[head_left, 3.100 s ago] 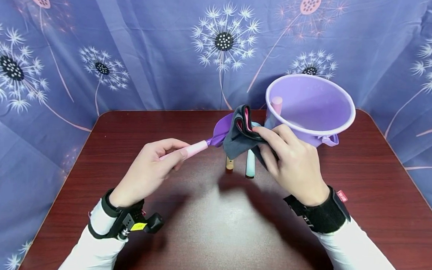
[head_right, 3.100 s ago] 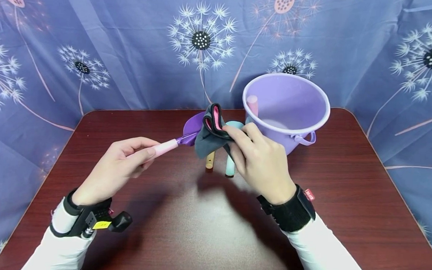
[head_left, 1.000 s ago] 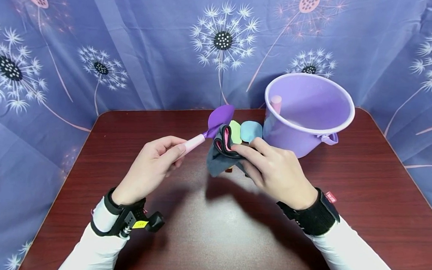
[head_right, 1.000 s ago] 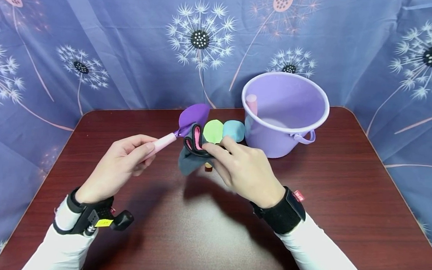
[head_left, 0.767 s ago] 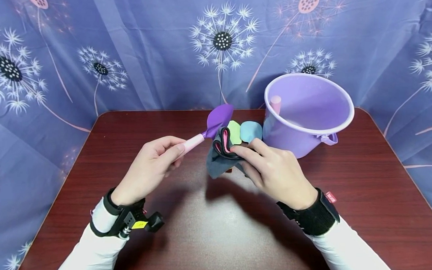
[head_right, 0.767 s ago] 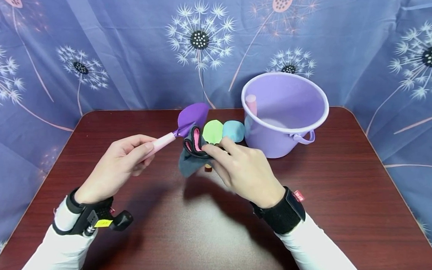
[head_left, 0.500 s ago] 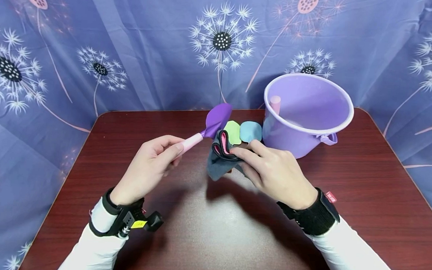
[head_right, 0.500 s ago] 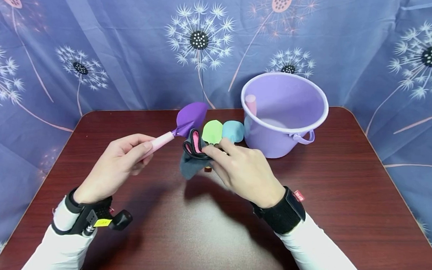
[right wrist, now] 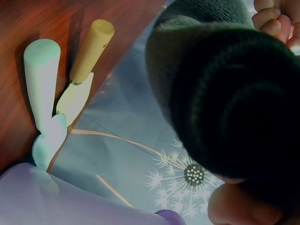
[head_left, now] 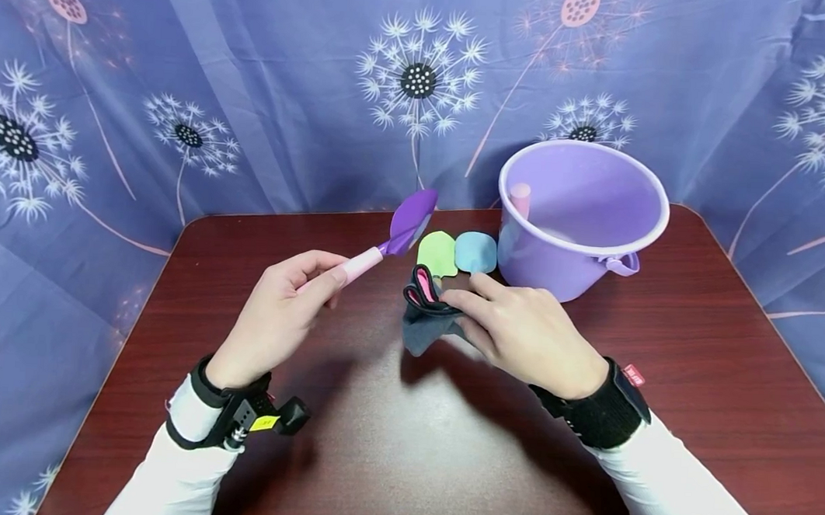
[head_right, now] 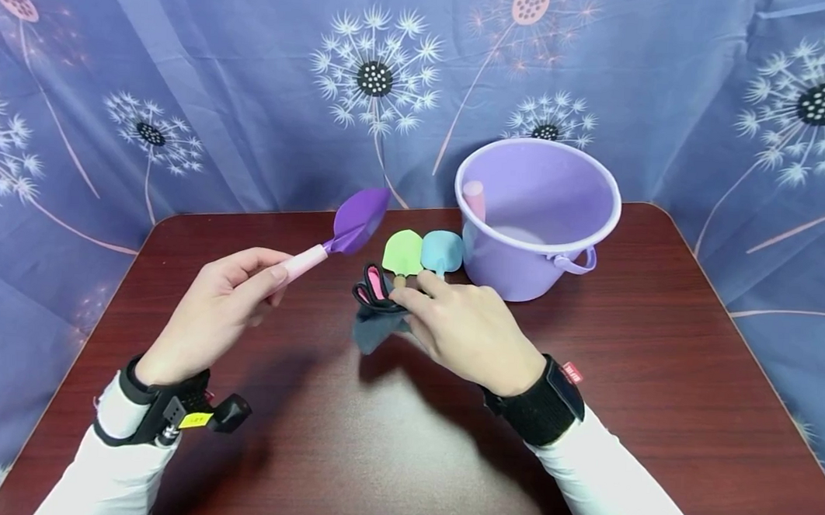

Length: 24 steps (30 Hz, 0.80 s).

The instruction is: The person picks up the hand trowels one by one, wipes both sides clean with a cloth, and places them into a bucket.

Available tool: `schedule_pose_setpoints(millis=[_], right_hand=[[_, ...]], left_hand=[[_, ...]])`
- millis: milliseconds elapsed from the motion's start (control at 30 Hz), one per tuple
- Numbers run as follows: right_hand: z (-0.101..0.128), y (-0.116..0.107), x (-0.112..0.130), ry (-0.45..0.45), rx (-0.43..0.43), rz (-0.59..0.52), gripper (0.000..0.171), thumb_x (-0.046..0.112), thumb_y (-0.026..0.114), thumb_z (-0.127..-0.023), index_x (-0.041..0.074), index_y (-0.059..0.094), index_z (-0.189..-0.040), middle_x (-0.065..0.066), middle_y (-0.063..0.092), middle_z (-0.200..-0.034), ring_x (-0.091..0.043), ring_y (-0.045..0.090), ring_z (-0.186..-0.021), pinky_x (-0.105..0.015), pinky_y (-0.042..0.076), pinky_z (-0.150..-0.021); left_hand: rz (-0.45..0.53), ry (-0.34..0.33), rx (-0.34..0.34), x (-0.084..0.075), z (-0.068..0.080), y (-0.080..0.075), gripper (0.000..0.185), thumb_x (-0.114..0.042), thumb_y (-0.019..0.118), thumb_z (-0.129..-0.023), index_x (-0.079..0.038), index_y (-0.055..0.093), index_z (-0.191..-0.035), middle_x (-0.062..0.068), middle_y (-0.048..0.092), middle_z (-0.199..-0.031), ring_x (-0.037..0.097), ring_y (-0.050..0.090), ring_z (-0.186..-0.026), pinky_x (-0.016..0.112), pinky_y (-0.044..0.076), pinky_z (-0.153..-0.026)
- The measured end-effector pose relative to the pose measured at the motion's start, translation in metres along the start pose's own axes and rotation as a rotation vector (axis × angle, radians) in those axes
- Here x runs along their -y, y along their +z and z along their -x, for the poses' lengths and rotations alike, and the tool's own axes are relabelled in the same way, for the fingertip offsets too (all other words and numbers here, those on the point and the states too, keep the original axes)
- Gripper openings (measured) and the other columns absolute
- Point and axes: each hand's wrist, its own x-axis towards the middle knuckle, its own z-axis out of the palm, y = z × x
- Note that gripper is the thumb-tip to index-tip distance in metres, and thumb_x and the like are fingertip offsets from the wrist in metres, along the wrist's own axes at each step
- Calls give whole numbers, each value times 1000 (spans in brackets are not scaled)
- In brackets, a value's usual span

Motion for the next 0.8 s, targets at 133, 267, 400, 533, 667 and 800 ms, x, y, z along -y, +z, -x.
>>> schedule_pose_setpoints(millis=[133,267,400,533,667,800], right_hand=[[2,-2,0,-1,22,10,29,14,73,-93,17,75,-122,4,52,-87,-13,39,-49,-35,41,-42],[4,-6,0,8,57,25,27,15,73,-94,19,75,-121,5,50,-85,-13,39,-49,-33,39,-42],[5,-9,1,14,92,35,25,17,74,-95,22,76,-119,7,51,-85,-12,40,-49,-32,38,-42],[6,-12,3,7,107,36,23,17,76,-93,22,76,-116,7,51,-85,-11,42,-51,-31,38,-43],[7,-14,4,4,111,36,23,17,78,-93,22,76,-116,7,52,-85,-10,44,-54,-31,39,-45],[7,-15,5,-1,123,39,25,18,80,-92,21,77,-117,7,52,-85,-9,44,-55,-29,38,-45]], left_hand=[[-57,47,-22,-6,-5,-1,17,-28,65,-107,-17,75,-115,9,63,-81,21,45,-62,32,34,-51],[-102,100,-23,-13,-12,-2,19,-29,64,-108,-17,76,-115,5,63,-81,22,50,-69,33,39,-60],[-140,137,-13,-23,-21,-4,21,-31,64,-108,-17,76,-117,6,63,-83,21,52,-71,33,41,-62],[-181,157,12,-36,-33,-6,24,-33,64,-107,-18,77,-120,4,65,-87,20,54,-75,33,43,-66],[-224,180,54,-52,-46,-3,26,-39,65,-107,-20,78,-120,2,63,-85,19,53,-77,35,44,-71],[-272,207,101,-69,-61,2,29,-44,64,-106,-21,78,-118,1,63,-82,17,53,-79,38,44,-75]])
